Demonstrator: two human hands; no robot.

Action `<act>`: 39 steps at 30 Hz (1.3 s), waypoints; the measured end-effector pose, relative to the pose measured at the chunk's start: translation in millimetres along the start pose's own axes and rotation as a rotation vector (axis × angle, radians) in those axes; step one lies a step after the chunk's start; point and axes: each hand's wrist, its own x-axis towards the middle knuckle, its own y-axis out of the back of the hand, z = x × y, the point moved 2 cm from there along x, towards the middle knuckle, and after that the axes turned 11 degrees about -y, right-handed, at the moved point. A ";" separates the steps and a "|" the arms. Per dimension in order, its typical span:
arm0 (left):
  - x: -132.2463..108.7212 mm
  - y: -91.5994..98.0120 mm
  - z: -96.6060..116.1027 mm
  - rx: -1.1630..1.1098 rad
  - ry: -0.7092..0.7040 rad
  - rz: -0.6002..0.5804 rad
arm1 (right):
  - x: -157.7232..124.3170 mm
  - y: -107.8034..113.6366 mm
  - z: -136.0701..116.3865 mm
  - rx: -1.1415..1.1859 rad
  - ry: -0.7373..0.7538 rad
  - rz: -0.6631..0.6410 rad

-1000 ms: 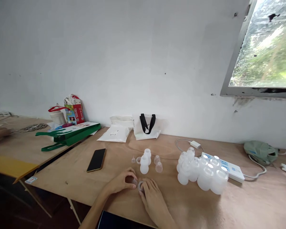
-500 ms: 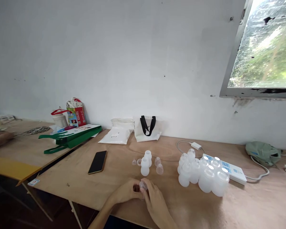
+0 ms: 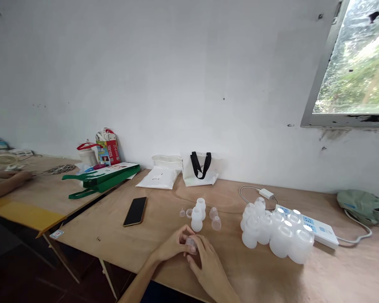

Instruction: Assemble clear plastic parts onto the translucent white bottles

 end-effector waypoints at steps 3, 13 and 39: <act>1.3 -4.5 2.8 -0.028 -0.004 -0.031 | 1.4 -0.6 4.4 0.041 0.008 0.053; -5.7 -14.0 18.7 0.076 -0.069 -0.084 | 2.3 0.1 21.2 0.027 -0.119 0.264; -9.7 -38.0 23.7 1.023 -0.224 -0.047 | 7.4 2.3 22.5 0.048 -0.235 0.195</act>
